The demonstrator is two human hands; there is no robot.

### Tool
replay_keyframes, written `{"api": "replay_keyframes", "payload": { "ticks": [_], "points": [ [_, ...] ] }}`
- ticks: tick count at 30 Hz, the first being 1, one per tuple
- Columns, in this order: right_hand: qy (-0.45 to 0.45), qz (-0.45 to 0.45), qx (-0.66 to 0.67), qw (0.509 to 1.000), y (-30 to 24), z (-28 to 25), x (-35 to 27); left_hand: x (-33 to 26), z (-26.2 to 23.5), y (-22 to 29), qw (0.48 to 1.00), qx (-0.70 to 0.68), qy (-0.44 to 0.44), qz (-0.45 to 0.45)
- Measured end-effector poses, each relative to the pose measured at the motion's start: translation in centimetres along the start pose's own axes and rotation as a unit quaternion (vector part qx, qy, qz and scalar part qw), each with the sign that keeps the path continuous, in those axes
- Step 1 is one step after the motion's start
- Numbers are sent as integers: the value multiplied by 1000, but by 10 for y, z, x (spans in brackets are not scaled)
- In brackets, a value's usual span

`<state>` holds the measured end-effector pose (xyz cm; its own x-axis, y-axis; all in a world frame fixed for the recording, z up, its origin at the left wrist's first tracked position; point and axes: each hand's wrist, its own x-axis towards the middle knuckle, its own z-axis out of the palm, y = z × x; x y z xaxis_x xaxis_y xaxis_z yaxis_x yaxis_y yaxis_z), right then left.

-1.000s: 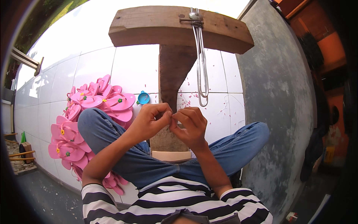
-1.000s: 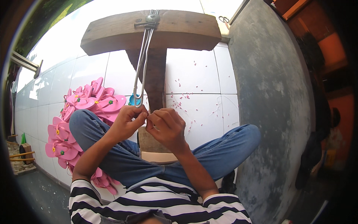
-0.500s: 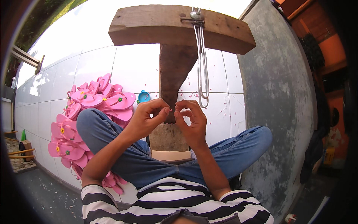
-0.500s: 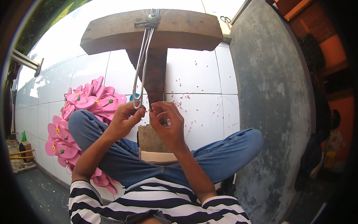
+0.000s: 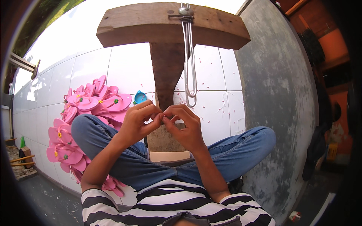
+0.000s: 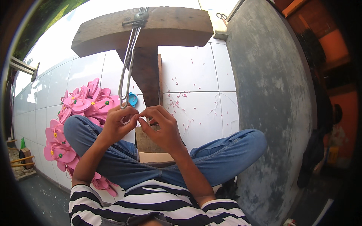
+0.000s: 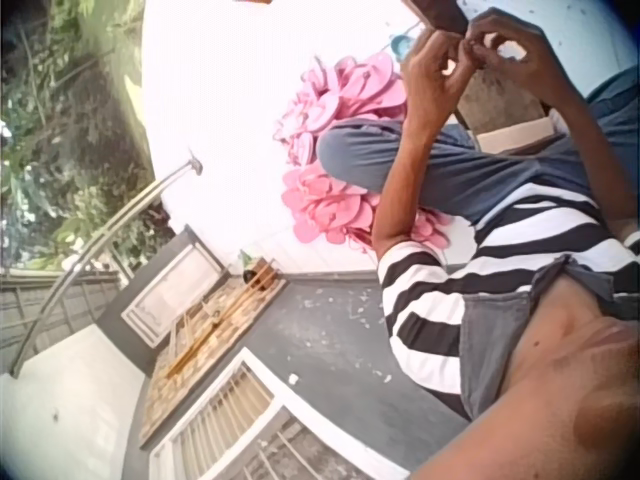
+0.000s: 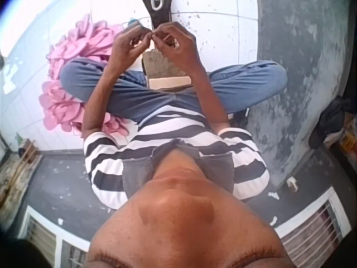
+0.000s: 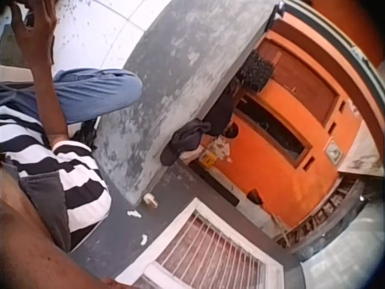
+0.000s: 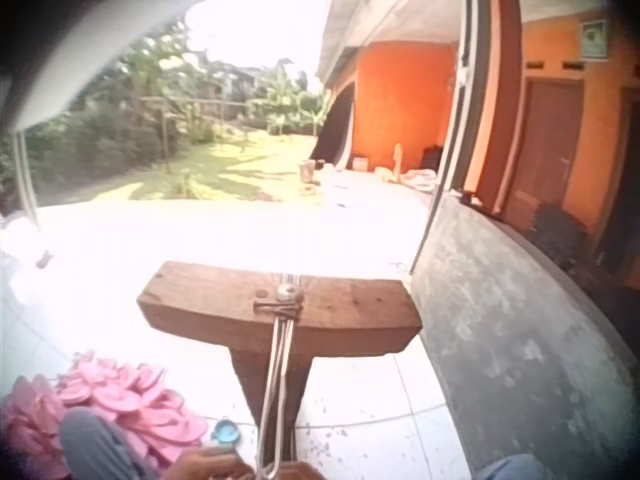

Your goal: The person inserts a plastic strap into the holes of a flip-flop sole using a wooden jig.

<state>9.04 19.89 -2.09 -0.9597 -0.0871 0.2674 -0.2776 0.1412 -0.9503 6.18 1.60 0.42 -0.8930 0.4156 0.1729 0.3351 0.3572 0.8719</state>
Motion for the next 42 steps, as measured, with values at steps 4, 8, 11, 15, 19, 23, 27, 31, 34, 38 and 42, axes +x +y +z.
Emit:
{"api": "replay_keyframes", "payload": {
  "ticks": [4, 8, 11, 15, 19, 23, 27, 31, 34, 38, 42],
  "points": [
    [5, 38, 15, 999, -5, -2, -1, 1, 0, 1, 1000, 15, 8, 21],
    [22, 66, 33, 997, -6, 1, -2, 0, -3, -1, 999, 21, 13, 35],
    [39, 113, 88, 989, -2, 7, -6, -1, -4, -2, 998, 23, 16, 48],
    [38, 187, 172, 966, -2, 9, -11, 0, -5, -4, 994, 43, 35, 99],
    [28, 212, 210, 954, -1, 6, -13, -1, -3, -8, 987, 84, 51, 131],
    [4, 238, 198, 951, 6, 2, -15, -1, -1, -8, 983, 107, 52, 140],
    [-18, 244, 205, 948, 4, 2, -7, -1, 1, -5, 994, 67, 48, 75],
    [-34, 219, 155, 963, 2, 5, -3, -1, -2, 0, 999, 26, 31, 1],
    [-32, 118, 72, 990, 4, 13, -2, -9, -1, -10, 989, -120, 15, -82],
    [-43, -71, -119, 989, 8, 17, 0, -19, 11, -33, 926, -316, -9, -206],
    [-72, -59, -91, 992, 14, 21, -3, -20, 13, -33, 922, -309, -8, -233]
  ]
}}
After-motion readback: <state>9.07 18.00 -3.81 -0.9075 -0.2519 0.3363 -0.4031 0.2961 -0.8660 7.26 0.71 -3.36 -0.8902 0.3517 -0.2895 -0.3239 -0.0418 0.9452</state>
